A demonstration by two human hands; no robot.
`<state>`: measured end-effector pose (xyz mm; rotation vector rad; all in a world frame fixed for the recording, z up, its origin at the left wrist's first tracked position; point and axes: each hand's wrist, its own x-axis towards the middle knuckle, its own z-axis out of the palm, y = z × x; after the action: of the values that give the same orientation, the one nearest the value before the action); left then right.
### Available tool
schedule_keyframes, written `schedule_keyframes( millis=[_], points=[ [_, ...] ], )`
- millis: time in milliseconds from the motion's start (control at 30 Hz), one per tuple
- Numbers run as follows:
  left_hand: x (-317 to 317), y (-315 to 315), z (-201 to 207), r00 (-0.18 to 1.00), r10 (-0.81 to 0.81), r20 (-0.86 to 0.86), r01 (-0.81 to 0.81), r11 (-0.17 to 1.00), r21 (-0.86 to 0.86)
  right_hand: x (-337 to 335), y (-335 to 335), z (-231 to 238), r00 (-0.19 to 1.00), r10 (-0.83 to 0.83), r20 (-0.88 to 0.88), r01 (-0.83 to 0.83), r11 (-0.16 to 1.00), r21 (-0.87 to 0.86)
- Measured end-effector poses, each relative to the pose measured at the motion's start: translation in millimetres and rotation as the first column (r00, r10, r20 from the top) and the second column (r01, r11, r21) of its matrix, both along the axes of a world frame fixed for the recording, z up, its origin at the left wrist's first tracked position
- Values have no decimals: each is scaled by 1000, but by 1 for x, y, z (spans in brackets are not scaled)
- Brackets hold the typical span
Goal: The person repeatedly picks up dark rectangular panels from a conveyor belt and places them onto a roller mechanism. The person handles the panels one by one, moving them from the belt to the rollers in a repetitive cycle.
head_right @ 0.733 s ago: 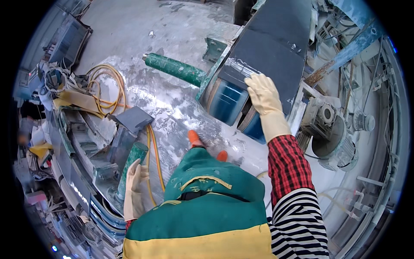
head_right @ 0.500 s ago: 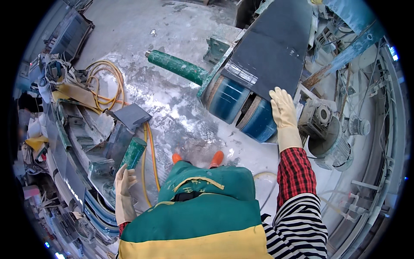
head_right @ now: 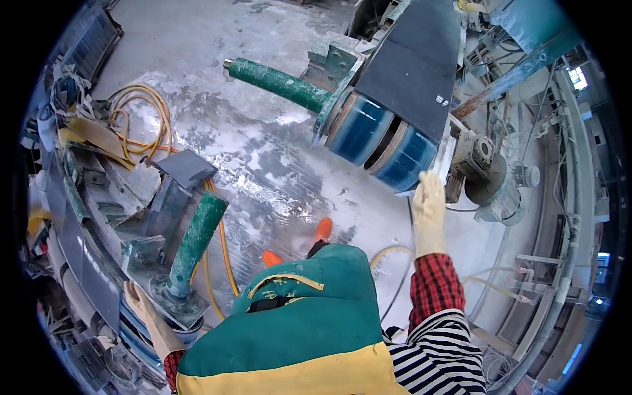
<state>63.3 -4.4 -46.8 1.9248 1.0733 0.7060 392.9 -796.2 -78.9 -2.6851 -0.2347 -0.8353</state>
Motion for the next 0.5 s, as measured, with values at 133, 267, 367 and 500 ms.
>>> schedule_keyframes(
  millis=[133, 267, 367, 500],
  points=[
    [-16, 30, 2, 996, 91, -25, -90, 995, 44, -103, 29, -15, 920, -167, -355, 139, 985, -102],
    [-47, 57, 4, 854, 209, -477, 61, 870, 489, -165, 54, -23, 557, -366, -746, 477, 876, -74],
    [-50, 55, -7, 837, 251, -485, 97, 806, 584, -168, 89, -9, 350, -318, -881, 546, 834, -84],
    [-43, 42, 6, 866, 247, -435, -11, 879, 476, -159, 101, -45, 249, -189, -950, 548, 836, -23]
  ],
)
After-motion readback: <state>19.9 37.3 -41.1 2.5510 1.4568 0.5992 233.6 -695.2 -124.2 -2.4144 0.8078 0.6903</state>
